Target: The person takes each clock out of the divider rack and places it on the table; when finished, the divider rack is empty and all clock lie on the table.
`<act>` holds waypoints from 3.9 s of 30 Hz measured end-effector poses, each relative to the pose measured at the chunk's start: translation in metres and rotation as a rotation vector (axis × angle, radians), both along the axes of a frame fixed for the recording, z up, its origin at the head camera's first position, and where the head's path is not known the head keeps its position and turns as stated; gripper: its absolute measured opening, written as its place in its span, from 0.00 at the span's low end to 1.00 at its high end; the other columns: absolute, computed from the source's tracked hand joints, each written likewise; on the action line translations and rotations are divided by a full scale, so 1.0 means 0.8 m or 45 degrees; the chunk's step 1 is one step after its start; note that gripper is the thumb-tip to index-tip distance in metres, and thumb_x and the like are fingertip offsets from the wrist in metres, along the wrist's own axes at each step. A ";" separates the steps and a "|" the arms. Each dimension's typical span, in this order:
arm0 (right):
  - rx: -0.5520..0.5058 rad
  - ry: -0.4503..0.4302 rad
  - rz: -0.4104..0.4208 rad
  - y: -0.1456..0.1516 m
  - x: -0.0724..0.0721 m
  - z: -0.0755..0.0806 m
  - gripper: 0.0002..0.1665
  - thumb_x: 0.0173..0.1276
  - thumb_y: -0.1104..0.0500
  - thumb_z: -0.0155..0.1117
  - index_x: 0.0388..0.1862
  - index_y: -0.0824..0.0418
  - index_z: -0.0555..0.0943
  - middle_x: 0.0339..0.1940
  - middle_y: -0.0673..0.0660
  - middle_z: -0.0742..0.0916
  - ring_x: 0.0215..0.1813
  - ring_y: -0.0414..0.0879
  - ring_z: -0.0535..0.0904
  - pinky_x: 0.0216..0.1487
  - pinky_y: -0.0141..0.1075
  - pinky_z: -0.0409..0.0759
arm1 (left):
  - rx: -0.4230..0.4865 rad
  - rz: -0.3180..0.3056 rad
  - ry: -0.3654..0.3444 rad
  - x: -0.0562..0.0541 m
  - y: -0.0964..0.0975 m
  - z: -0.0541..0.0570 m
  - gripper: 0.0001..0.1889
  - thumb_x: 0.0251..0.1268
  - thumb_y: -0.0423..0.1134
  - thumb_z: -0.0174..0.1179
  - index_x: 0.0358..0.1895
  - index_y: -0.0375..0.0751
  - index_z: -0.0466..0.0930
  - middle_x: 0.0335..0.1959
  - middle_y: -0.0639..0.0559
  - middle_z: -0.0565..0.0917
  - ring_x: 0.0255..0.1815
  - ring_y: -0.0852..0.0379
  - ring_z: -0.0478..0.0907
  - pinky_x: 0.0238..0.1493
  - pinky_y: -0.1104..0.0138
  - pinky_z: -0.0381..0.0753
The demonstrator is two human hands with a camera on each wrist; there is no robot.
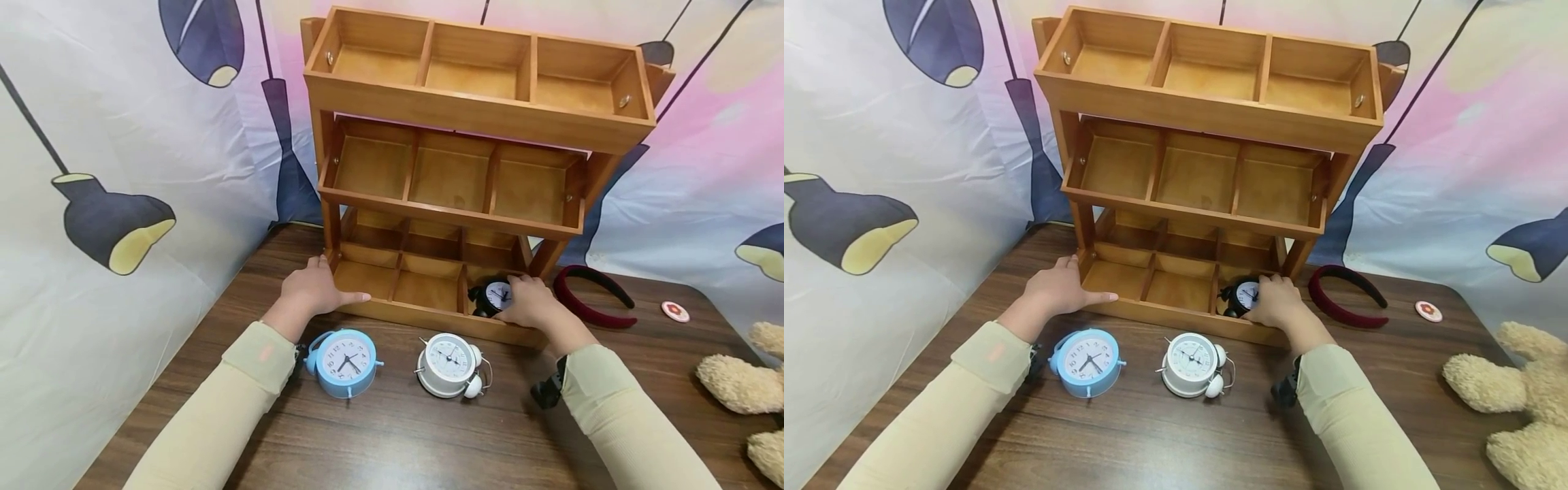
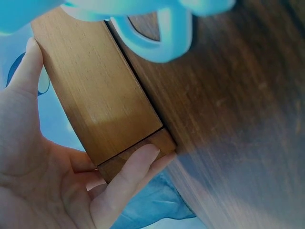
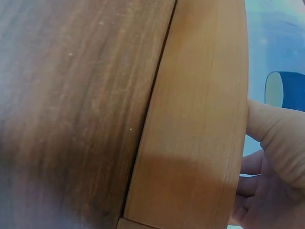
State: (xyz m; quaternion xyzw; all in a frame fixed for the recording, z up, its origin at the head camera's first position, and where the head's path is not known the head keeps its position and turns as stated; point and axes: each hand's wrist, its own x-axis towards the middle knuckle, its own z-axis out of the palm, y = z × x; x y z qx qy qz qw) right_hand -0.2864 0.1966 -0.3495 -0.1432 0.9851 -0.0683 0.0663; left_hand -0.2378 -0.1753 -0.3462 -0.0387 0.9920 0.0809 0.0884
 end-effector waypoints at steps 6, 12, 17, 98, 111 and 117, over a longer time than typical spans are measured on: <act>-0.031 -0.014 0.023 0.004 -0.003 -0.002 0.57 0.54 0.44 0.77 0.68 0.81 0.65 0.66 0.81 0.70 0.68 0.77 0.62 0.66 0.65 0.62 | 0.008 0.004 0.003 0.001 0.000 0.000 0.69 0.50 0.83 0.51 0.75 0.21 0.46 0.76 0.25 0.50 0.67 0.27 0.66 0.62 0.42 0.70; -0.119 0.096 0.055 0.012 0.000 -0.009 0.57 0.53 0.43 0.77 0.67 0.82 0.66 0.64 0.82 0.71 0.66 0.76 0.64 0.66 0.64 0.63 | -0.001 -0.003 0.012 -0.001 0.001 0.001 0.69 0.50 0.83 0.51 0.76 0.21 0.45 0.76 0.25 0.50 0.66 0.27 0.66 0.61 0.42 0.71; -0.243 0.107 0.039 0.015 0.002 -0.014 0.60 0.52 0.40 0.78 0.69 0.81 0.65 0.65 0.81 0.70 0.66 0.73 0.65 0.67 0.62 0.64 | 0.006 -0.002 0.011 0.000 0.000 0.000 0.69 0.50 0.83 0.51 0.75 0.21 0.45 0.76 0.25 0.50 0.66 0.27 0.67 0.61 0.42 0.71; -0.560 0.347 0.040 0.119 0.147 -0.046 0.56 0.38 0.49 0.88 0.61 0.70 0.67 0.50 0.65 0.73 0.47 0.55 0.72 0.44 0.32 0.66 | 0.061 -0.001 -0.002 -0.001 -0.003 0.007 0.69 0.52 0.81 0.52 0.75 0.19 0.41 0.75 0.22 0.48 0.66 0.26 0.66 0.61 0.41 0.70; -0.574 0.307 0.035 0.144 0.148 -0.059 0.57 0.36 0.54 0.89 0.61 0.71 0.66 0.52 0.67 0.71 0.48 0.56 0.71 0.45 0.28 0.63 | 0.051 -0.013 -0.022 0.001 0.002 0.004 0.69 0.52 0.81 0.51 0.75 0.19 0.41 0.76 0.22 0.48 0.67 0.26 0.65 0.62 0.40 0.68; -0.570 0.307 0.018 0.151 0.146 -0.065 0.56 0.36 0.54 0.89 0.60 0.72 0.66 0.52 0.68 0.71 0.49 0.56 0.70 0.45 0.28 0.63 | 0.040 -0.025 -0.019 0.000 0.003 0.002 0.69 0.52 0.82 0.50 0.75 0.19 0.41 0.75 0.22 0.48 0.66 0.26 0.67 0.60 0.41 0.71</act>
